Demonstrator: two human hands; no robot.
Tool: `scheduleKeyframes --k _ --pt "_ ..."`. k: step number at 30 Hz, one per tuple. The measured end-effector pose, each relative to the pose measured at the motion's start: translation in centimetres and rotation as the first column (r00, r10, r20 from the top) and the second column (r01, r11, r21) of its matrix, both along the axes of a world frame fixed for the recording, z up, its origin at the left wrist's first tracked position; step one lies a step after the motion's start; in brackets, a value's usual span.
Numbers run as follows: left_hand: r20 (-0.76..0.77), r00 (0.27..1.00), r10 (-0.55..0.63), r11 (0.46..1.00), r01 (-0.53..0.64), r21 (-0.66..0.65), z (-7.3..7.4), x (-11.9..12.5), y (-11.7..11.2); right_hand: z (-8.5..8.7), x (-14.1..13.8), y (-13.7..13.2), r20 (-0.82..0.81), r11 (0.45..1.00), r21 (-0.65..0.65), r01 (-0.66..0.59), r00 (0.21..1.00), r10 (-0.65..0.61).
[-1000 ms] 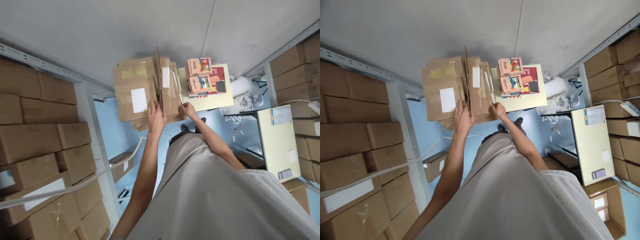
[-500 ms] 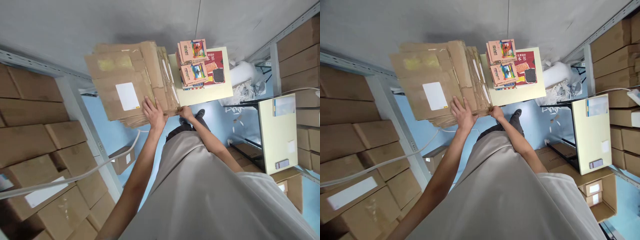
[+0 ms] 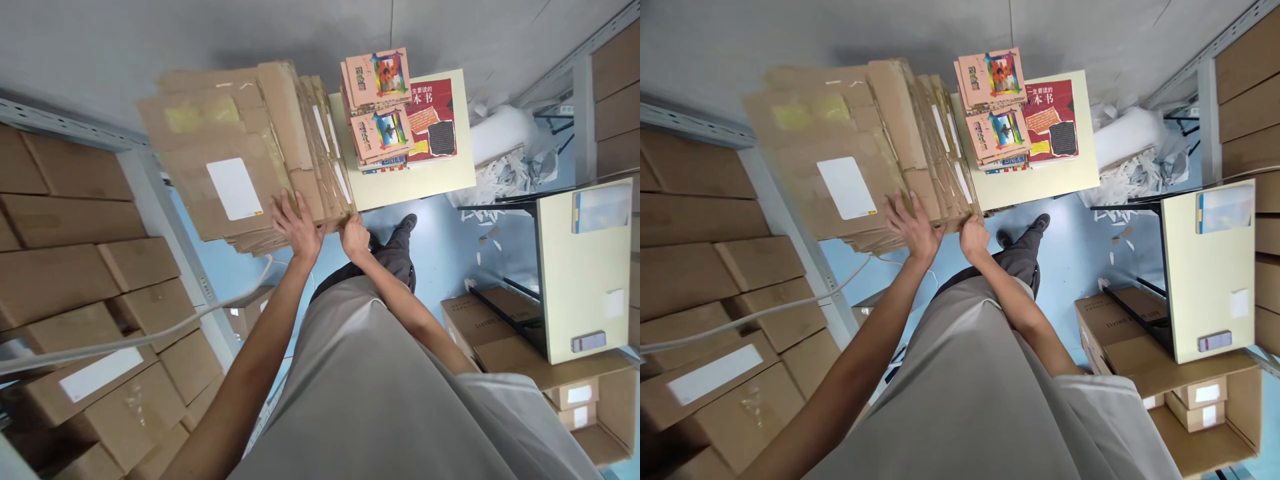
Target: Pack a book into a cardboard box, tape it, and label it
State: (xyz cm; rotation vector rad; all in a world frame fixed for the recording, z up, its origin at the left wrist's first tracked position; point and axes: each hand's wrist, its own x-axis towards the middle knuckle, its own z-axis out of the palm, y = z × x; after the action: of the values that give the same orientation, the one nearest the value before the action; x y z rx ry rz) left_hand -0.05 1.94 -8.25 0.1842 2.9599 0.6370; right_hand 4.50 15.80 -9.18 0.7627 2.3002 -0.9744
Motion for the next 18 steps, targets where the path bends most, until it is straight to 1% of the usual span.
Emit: scheduleKeyframes --k 2,4,6,8,9,11,13,14,16,18 --pt "-0.006 1.000 -0.027 1.000 0.027 -0.005 -0.2 0.0 -0.3 -0.6 0.8 -0.4 -0.084 0.996 -0.032 0.081 0.993 -0.083" --pt "0.002 0.999 -0.045 0.999 0.046 -0.029 -0.1 -0.2 -0.6 -1.5 1.5 -0.5 -0.190 0.976 -0.112 0.186 0.960 -0.205" --pt "0.013 0.999 -0.050 0.998 0.050 -0.047 0.2 -0.5 -0.9 -2.6 1.7 -0.6 -0.244 0.924 -0.248 0.291 0.905 -0.350" --pt "0.020 0.998 -0.052 0.998 0.053 -0.043 0.7 -0.6 -1.1 -3.6 1.4 -0.7 -0.219 0.860 -0.371 0.351 0.867 -0.448" --pt "0.018 0.999 -0.052 0.998 0.052 -0.035 0.9 -0.7 -1.2 -4.0 1.1 -0.7 -0.204 0.836 -0.409 0.364 0.857 -0.473" --pt "0.005 0.999 -0.051 0.998 0.051 -0.024 1.5 -0.8 -1.5 -4.7 0.4 -0.9 -0.219 0.810 -0.454 0.371 0.835 -0.505" --pt "-0.011 0.999 -0.051 0.998 0.051 -0.024 2.0 -0.8 -1.8 -5.2 -0.2 -1.2 -0.283 0.783 -0.521 0.341 0.796 -0.535" --pt "-0.016 0.998 -0.053 0.998 0.053 -0.024 2.3 -0.8 -1.9 -5.3 -0.4 -1.4 -0.303 0.757 -0.573 0.314 0.777 -0.551" --pt "-0.024 0.998 -0.056 0.998 0.056 -0.025 2.5 -0.9 -2.2 -5.7 -0.7 -1.6 -0.285 0.681 -0.682 0.268 0.760 -0.584" --pt "-0.036 0.998 -0.057 0.998 0.056 -0.030 2.5 -0.8 -2.3 -5.9 -0.8 -1.7 -0.211 0.593 -0.762 0.262 0.765 -0.609"
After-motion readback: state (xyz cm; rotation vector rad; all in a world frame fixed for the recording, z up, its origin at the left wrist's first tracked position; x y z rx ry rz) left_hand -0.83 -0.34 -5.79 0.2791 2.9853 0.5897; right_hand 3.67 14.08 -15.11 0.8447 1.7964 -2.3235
